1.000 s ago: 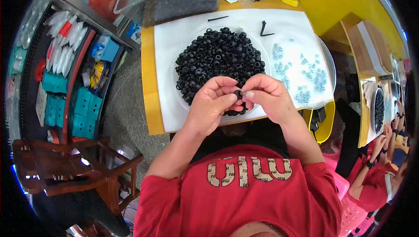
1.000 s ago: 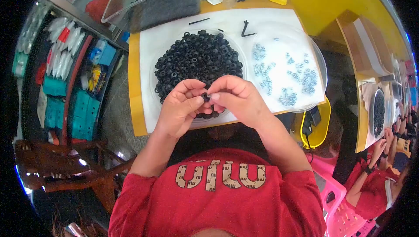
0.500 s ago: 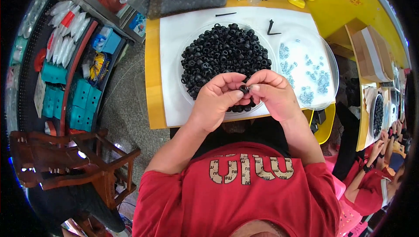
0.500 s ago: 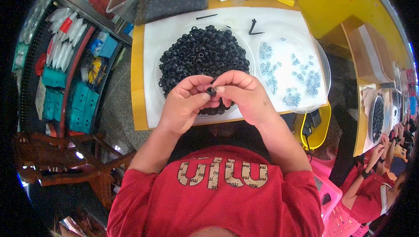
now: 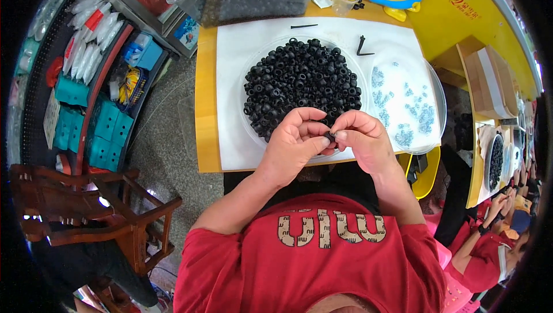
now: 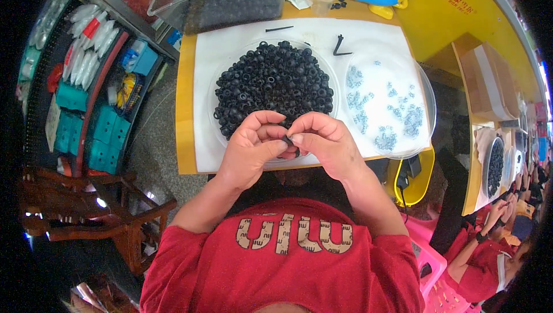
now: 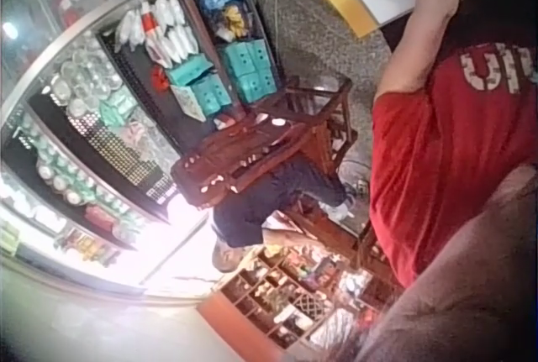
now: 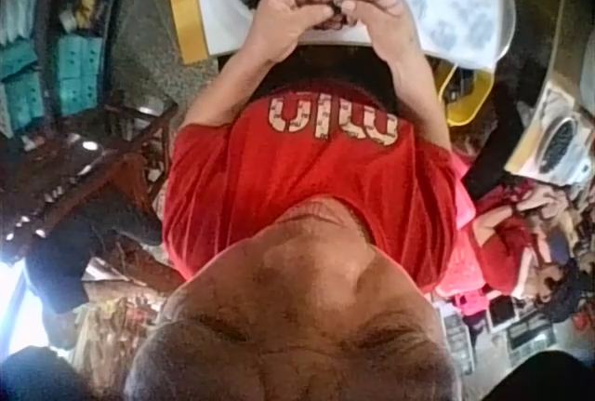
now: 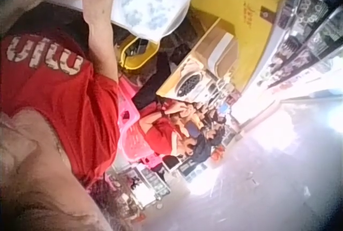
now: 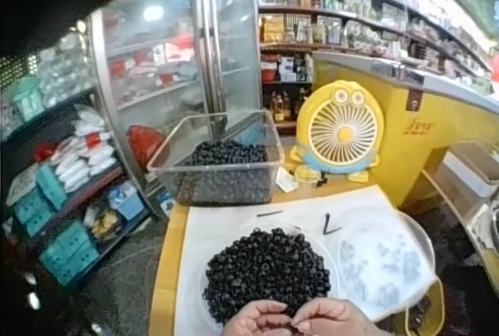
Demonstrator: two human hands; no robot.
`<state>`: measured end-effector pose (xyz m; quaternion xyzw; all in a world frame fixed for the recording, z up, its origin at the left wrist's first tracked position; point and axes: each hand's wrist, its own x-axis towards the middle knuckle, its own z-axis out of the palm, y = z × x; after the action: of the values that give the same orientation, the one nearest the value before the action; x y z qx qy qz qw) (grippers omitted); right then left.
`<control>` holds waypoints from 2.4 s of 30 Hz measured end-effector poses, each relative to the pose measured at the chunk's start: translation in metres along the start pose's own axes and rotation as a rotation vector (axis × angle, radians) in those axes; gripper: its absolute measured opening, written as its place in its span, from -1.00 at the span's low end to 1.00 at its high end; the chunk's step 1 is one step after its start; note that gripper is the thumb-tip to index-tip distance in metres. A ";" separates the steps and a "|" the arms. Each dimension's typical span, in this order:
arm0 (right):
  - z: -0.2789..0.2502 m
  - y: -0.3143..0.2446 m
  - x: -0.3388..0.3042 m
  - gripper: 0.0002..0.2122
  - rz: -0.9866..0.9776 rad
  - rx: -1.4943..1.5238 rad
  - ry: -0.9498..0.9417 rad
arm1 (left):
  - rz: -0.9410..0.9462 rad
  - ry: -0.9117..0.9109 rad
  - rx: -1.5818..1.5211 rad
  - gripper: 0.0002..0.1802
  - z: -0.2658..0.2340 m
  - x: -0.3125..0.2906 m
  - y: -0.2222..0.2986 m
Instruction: The person assembles small black rubber rings with tiny light-blue plastic inserts by hand, fitting the inserts into the rings.
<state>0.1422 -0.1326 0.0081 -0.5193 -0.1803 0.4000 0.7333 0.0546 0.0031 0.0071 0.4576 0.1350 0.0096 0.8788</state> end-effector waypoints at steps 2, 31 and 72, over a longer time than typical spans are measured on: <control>0.000 0.001 0.000 -0.94 0.013 -0.005 -0.004 | -0.012 0.009 -0.016 -0.61 0.000 -0.001 -0.001; -0.005 -0.015 0.029 -0.91 -0.294 -1.003 0.095 | 0.192 0.137 0.013 -0.84 -0.053 -0.016 0.011; 0.000 -0.013 0.014 -0.83 -0.385 -1.085 0.043 | 0.072 0.086 -0.059 -0.66 -0.005 0.008 0.002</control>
<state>0.1558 -0.1238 0.0180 -0.7869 -0.4362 0.0989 0.4251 0.0611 0.0096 0.0039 0.4351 0.1559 0.0650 0.8844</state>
